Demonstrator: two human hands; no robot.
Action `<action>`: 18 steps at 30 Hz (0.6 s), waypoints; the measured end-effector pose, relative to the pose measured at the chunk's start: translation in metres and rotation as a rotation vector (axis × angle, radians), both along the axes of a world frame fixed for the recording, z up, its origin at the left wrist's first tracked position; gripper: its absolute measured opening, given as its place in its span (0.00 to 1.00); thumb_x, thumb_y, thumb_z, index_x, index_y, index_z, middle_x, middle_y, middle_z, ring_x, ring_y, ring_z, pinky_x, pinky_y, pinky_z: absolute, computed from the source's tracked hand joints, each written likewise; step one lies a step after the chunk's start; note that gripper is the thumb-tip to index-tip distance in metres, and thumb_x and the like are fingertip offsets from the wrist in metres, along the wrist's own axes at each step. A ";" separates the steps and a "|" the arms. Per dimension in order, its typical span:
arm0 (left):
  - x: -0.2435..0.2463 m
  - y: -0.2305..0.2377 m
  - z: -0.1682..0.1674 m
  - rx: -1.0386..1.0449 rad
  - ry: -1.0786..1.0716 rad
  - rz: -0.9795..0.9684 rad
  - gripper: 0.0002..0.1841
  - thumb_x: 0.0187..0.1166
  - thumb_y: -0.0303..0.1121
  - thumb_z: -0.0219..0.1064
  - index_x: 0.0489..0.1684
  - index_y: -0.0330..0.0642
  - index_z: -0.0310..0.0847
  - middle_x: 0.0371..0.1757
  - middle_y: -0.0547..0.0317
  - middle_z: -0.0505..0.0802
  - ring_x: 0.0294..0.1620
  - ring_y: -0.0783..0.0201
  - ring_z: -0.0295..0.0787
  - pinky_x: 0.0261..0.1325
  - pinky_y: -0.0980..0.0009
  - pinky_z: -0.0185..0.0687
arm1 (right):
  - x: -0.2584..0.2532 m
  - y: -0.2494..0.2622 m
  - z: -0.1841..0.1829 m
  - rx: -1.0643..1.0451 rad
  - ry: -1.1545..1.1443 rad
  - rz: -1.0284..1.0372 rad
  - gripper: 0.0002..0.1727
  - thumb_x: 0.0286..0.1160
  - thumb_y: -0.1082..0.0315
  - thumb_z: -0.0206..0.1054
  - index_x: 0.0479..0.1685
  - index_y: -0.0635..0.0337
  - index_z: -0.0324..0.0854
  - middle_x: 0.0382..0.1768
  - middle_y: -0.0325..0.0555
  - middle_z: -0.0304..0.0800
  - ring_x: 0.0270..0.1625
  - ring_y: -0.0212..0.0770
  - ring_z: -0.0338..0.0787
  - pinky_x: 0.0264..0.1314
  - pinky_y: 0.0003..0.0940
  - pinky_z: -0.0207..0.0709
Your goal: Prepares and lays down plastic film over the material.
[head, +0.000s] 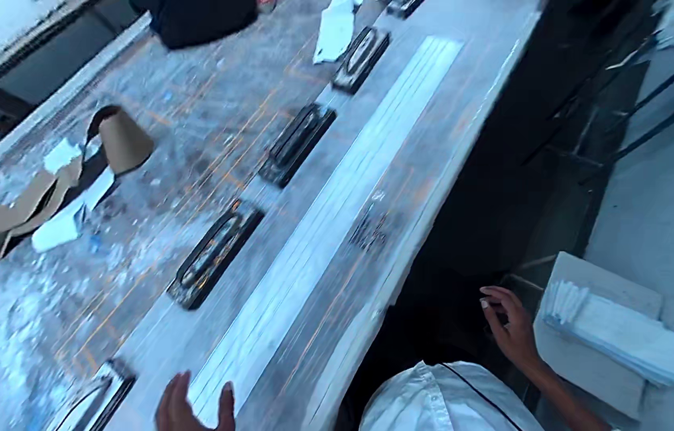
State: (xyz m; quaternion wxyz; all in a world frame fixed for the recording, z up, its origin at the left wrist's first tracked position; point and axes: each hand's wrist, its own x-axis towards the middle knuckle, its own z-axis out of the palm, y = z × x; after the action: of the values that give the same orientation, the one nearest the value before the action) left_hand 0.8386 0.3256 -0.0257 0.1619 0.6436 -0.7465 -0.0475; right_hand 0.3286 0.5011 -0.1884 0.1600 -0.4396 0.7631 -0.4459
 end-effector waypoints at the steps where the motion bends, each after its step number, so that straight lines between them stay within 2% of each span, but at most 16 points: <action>1: -0.037 -0.017 -0.002 0.044 0.040 -0.079 0.39 0.82 0.47 0.68 0.80 0.20 0.65 0.83 0.20 0.70 0.87 0.29 0.64 0.88 0.42 0.60 | -0.015 -0.009 0.004 -0.012 0.000 -0.008 0.20 0.83 0.58 0.60 0.64 0.62 0.85 0.65 0.52 0.86 0.54 0.38 0.91 0.53 0.34 0.89; 6: -0.194 -0.103 -0.028 0.090 0.170 -0.274 0.43 0.77 0.52 0.69 0.84 0.24 0.64 0.87 0.27 0.68 0.89 0.34 0.63 0.88 0.41 0.60 | -0.088 -0.057 0.023 -0.078 0.037 -0.027 0.18 0.84 0.59 0.60 0.63 0.57 0.87 0.64 0.45 0.88 0.50 0.31 0.91 0.51 0.28 0.88; 10: -0.301 -0.185 -0.053 0.049 0.181 -0.332 0.55 0.75 0.62 0.67 0.91 0.24 0.48 0.91 0.27 0.58 0.93 0.35 0.53 0.91 0.43 0.56 | -0.142 -0.098 0.034 -0.037 0.010 -0.001 0.16 0.84 0.62 0.59 0.61 0.54 0.88 0.65 0.44 0.88 0.53 0.32 0.91 0.52 0.28 0.88; 12: -0.349 -0.231 -0.062 0.042 0.171 -0.387 0.58 0.75 0.66 0.63 0.92 0.24 0.44 0.92 0.26 0.56 0.93 0.34 0.51 0.92 0.43 0.53 | -0.173 -0.118 0.034 -0.042 0.034 0.015 0.16 0.84 0.61 0.59 0.62 0.52 0.88 0.65 0.43 0.88 0.54 0.31 0.91 0.54 0.25 0.87; 14: -0.402 -0.280 -0.072 0.000 0.169 -0.386 0.58 0.75 0.69 0.58 0.92 0.23 0.45 0.91 0.25 0.56 0.93 0.31 0.51 0.91 0.39 0.52 | -0.214 -0.143 0.033 -0.046 0.070 0.029 0.16 0.85 0.60 0.60 0.63 0.51 0.87 0.66 0.42 0.87 0.55 0.29 0.90 0.56 0.23 0.86; 16: -0.456 -0.320 -0.079 -0.003 0.141 -0.291 0.57 0.77 0.70 0.54 0.91 0.22 0.47 0.91 0.23 0.56 0.93 0.29 0.51 0.90 0.35 0.49 | -0.254 -0.171 0.032 -0.031 0.091 0.037 0.16 0.85 0.60 0.60 0.64 0.51 0.87 0.67 0.41 0.87 0.55 0.29 0.90 0.56 0.24 0.86; 18: -0.516 -0.333 -0.086 0.099 0.081 -0.274 0.54 0.81 0.68 0.52 0.88 0.19 0.51 0.90 0.20 0.55 0.93 0.27 0.48 0.89 0.29 0.43 | -0.289 -0.197 0.035 -0.003 0.098 0.054 0.17 0.84 0.60 0.60 0.64 0.52 0.87 0.67 0.42 0.87 0.55 0.30 0.90 0.55 0.24 0.86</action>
State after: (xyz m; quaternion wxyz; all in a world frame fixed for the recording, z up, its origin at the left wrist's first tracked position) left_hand 0.3221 -0.0071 -0.1115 0.1520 0.5403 -0.8170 -0.1318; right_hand 0.0394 0.3039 -0.1534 0.1338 -0.4816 0.7572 -0.4205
